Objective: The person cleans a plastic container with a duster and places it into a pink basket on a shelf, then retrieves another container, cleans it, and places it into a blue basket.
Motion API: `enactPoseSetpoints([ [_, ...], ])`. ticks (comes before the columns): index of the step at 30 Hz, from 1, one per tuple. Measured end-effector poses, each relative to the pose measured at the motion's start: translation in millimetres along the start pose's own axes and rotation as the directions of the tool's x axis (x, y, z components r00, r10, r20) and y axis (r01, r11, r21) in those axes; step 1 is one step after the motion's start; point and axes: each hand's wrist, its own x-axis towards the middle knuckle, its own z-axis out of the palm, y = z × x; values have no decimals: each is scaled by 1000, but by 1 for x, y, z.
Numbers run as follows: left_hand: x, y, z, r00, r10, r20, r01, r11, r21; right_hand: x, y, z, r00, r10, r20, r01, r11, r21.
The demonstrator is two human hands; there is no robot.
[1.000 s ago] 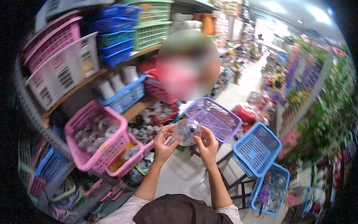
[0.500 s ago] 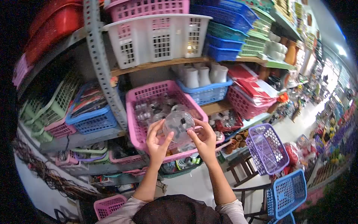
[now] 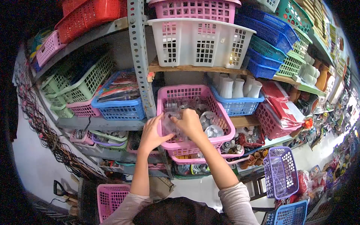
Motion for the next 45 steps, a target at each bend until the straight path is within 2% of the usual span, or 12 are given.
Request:
enactPoseSetpoints([
  [3,16,-7,1,992,-13,127,16,1000,-18,13,0,11,975,112,193,-84,986,-145],
  [10,41,-11,14,973,-9,233,-64,950,305,24,14,36,973,11,230,31,984,-177],
  [13,44,-9,18,962,-13,272,-104,906,409,32,31,44,946,-13,323,49,993,-104],
  [16,47,-8,22,955,-14,296,-133,873,470,37,42,38,881,-77,466,176,969,-173],
  [18,51,-7,25,944,-26,329,-149,856,495,38,39,27,733,-125,669,392,881,-265],
  [19,52,-9,29,933,-31,357,-175,830,529,41,40,32,663,17,748,343,882,-324],
  [23,57,-21,45,904,-47,424,-224,794,565,36,57,50,634,71,770,421,804,-420],
  [24,58,-23,49,904,-46,426,-225,794,564,33,56,50,674,63,736,390,816,-426],
  [29,56,-26,57,886,-98,454,-308,608,732,33,52,55,702,139,699,361,776,-516],
  [39,58,-25,57,882,-123,454,-272,653,707,29,53,56,714,128,689,346,790,-506],
  [41,61,-17,49,827,-191,528,-271,689,673,29,50,53,715,125,688,339,798,-498],
  [45,64,-22,49,827,-173,535,-265,719,643,31,46,49,698,139,702,336,802,-494],
])
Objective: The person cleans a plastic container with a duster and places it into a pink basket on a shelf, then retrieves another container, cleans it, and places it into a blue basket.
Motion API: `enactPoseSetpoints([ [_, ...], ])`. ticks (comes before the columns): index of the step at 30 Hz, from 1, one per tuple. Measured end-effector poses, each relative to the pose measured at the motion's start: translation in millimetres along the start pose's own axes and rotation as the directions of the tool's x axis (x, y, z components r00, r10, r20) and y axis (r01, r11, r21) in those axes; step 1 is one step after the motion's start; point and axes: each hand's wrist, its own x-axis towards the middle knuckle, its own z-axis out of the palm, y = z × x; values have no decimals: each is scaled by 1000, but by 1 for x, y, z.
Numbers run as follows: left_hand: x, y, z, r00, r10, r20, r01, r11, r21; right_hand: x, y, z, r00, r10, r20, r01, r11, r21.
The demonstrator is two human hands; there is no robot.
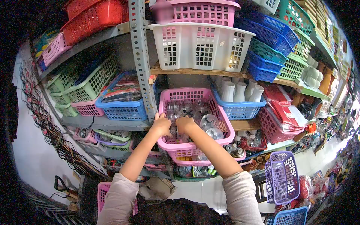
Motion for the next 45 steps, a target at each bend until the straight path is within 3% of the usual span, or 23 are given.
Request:
enactPoseSetpoints([
  [4,0,-2,3,998,26,-58,-29,998,-59,1,-1,3,996,-23,-83,22,1000,-11],
  [8,-4,-5,0,985,46,-168,-73,984,-163,-8,-4,-8,999,-23,-41,21,999,-47],
  [9,-7,-6,-5,984,47,-170,-75,984,-163,-12,-4,-10,992,-24,-127,24,1000,-5],
  [11,-13,-8,-14,958,13,-286,-135,901,-412,-20,-3,-15,977,-19,-213,27,999,38],
  [12,-16,-8,-15,958,16,-286,-138,901,-412,-26,-3,-18,947,-21,-321,60,992,112],
  [13,-19,-9,-16,906,-28,-422,-193,861,-471,-34,-4,-25,904,-14,-427,101,978,181],
  [14,-22,-9,-16,835,-82,-544,-256,817,-517,-44,-6,-30,905,-11,-426,98,978,183],
  [16,-40,-2,-33,796,-146,-588,-302,746,-594,-69,-13,-42,748,35,-662,260,903,342],
  [17,-48,3,-41,755,-217,-619,-351,665,-660,-78,-15,-44,748,41,-662,255,904,344],
  [19,-58,15,-47,728,-237,-643,-408,605,-684,-93,-17,-43,637,75,-767,369,844,389],
  [23,-73,48,-51,680,-282,-677,-543,426,-723,-127,-19,-24,583,183,-792,386,795,468],
  [30,-78,120,-55,674,-124,-728,-679,282,-678,-192,-8,24,433,538,-723,338,647,684],
  [36,-79,212,-56,674,116,-730,-732,-26,-680,-280,7,60,210,722,-659,87,657,748],
  [41,-103,306,-59,544,334,-770,-752,-214,-624,-375,7,89,-40,815,-578,-157,566,809],
  [45,-142,377,-62,415,472,-778,-718,-356,-599,-449,-9,112,-230,855,-465,-217,420,881],
])
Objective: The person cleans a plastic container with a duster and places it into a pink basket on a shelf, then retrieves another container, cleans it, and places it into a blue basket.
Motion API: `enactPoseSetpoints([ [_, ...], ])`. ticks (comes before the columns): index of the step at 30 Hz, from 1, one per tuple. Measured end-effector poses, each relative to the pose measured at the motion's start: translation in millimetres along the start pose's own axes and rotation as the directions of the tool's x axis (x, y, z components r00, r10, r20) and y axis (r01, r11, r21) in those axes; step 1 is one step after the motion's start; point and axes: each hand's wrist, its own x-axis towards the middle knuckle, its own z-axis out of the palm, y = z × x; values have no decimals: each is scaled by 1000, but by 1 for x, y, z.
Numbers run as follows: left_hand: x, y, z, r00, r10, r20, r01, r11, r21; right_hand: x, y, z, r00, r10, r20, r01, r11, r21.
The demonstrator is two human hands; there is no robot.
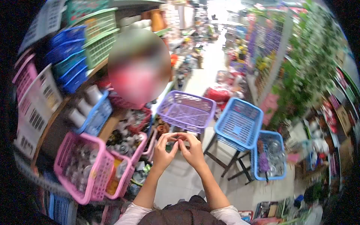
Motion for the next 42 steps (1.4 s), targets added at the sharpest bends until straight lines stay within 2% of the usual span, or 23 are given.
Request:
enactPoseSetpoints([
  [1,4,-1,21,999,22,46,-20,999,-28,-2,10,-18,996,-56,-64,53,997,-48],
  [2,8,2,42,995,45,90,-40,998,-56,-6,15,-39,993,-43,-109,34,996,-79],
  [6,18,27,125,962,88,257,-34,978,-208,-23,30,-120,971,4,-237,-60,971,-232],
  [9,21,48,183,924,208,322,-113,950,-290,-46,48,-178,938,63,-340,-171,940,-297],
  [13,16,74,245,860,302,411,-134,912,-388,-83,65,-240,859,160,-487,-337,892,-301],
  [16,3,86,285,813,336,476,-135,903,-407,-114,78,-271,791,176,-586,-425,846,-321],
  [20,-16,97,326,732,360,579,-89,892,-442,-159,113,-305,721,230,-653,-533,786,-312],
  [22,-24,103,340,705,357,613,-59,891,-450,-186,146,-319,696,198,-691,-645,597,-478],
  [24,-28,103,355,656,351,668,-50,903,-426,-216,185,-328,671,223,-707,-690,535,-487],
  [26,-32,98,372,641,351,683,-40,903,-427,-230,198,-331,537,383,-752,-843,211,-494],
  [27,-34,95,381,637,343,690,-33,907,-420,-237,207,-334,492,456,-742,-864,152,-480],
  [30,-40,88,405,628,325,707,-1,909,-417,-250,230,-341,415,549,-725,-897,112,-428],
  [32,-39,87,420,592,295,750,-14,934,-357,-254,238,-346,402,566,-720,-896,81,-437],
  [34,-43,78,446,594,285,752,53,919,-391,-258,251,-353,383,598,-704,-909,106,-404],
  [36,-49,66,478,606,324,727,6,911,-411,-264,264,-359,392,580,-714,-908,123,-399],
  [38,-52,60,505,593,272,758,86,914,-396,-265,272,-371,354,663,-659,-930,177,-322],
  [39,-55,57,516,590,241,771,92,928,-361,-265,271,-375,367,629,-685,-930,225,-291],
  [42,-60,44,547,597,194,779,160,922,-352,-266,268,-396,358,695,-623,-924,170,-342],
])
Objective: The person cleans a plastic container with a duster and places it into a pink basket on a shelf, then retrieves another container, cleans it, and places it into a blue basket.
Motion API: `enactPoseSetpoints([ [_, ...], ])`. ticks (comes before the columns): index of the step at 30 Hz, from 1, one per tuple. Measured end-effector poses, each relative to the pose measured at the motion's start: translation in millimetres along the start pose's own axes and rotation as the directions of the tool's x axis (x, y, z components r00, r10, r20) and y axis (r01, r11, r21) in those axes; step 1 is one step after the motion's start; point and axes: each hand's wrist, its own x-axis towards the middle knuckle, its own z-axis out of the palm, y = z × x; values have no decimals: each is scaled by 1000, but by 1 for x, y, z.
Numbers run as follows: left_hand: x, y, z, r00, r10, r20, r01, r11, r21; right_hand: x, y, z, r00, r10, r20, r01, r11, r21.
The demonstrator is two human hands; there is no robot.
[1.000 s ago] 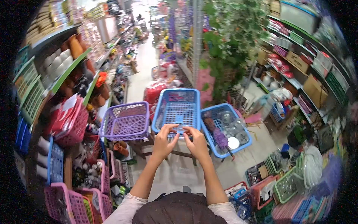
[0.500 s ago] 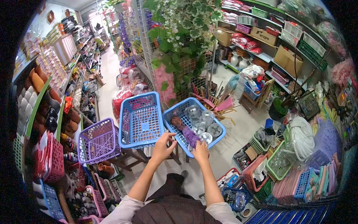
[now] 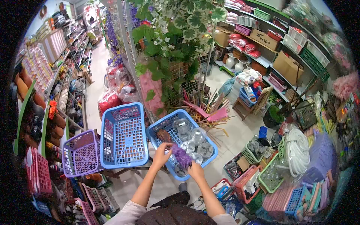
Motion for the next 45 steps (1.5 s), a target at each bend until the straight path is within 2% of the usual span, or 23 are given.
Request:
enactPoseSetpoints([
  [2,7,-12,9,998,-53,-25,53,999,-1,4,6,-16,1000,5,0,-5,1000,5],
  [4,17,-28,16,982,-181,-48,181,983,7,7,9,-31,1000,6,6,-6,1000,20],
  [6,28,-40,21,974,-219,-58,219,976,7,10,17,-44,998,33,57,-33,999,6],
  [7,33,-45,23,971,-230,-64,232,972,25,9,23,-46,1000,-11,-11,11,1000,20],
  [10,41,-57,30,958,-281,-52,283,958,47,9,32,-58,999,38,-22,-37,999,24],
  [12,49,-79,43,953,-301,-23,301,954,-8,10,40,-58,997,14,-77,-11,999,37],
  [14,59,-107,58,943,-330,27,331,943,-35,15,51,-53,987,7,-161,20,986,167],
  [16,72,-128,73,960,-277,-27,278,960,43,22,52,-51,984,31,-177,5,979,202],
  [17,82,-133,74,923,-384,34,384,923,20,25,52,-49,979,55,-195,-7,971,238],
  [18,92,-150,83,920,-390,31,390,921,19,29,52,-47,981,53,-189,-7,972,236],
  [20,111,-189,104,956,-280,-86,284,958,37,35,52,-43,975,62,-212,18,934,357],
  [24,144,-197,110,946,-319,-60,320,947,11,42,56,-35,980,38,-195,39,925,377],
  [26,153,-203,117,908,-416,-47,418,908,35,42,58,-33,981,38,-192,37,927,372],
  [27,155,-202,119,895,-444,-40,444,896,0,42,58,-31,970,-9,-245,114,901,418],
  [32,150,-201,121,893,-445,-70,431,889,-156,37,67,-29,987,50,-152,16,914,405],
  [34,146,-205,124,917,-360,-175,371,928,38,37,65,-28,982,9,-189,63,926,372],
  [36,133,-209,121,917,-370,-148,385,918,92,38,62,-28,985,42,-169,32,912,408],
  [38,110,-214,122,871,-349,-347,386,922,40,35,62,-29,985,44,-168,31,907,420],
  [39,102,-199,111,849,-433,-302,453,891,-3,36,64,-27,984,37,-174,38,912,409],
  [40,93,-193,105,850,-431,-304,453,892,0,34,62,-28,984,36,-173,40,910,412],
  [42,74,-184,95,841,-485,-238,470,874,-120,31,56,-30,975,15,-221,70,925,374],
  [44,58,-178,90,843,-484,-235,477,874,-89,26,53,-28,967,13,-255,90,918,386],
  [45,51,-175,89,827,-533,-178,453,820,-351,24,52,-29,967,19,-255,85,917,389],
])
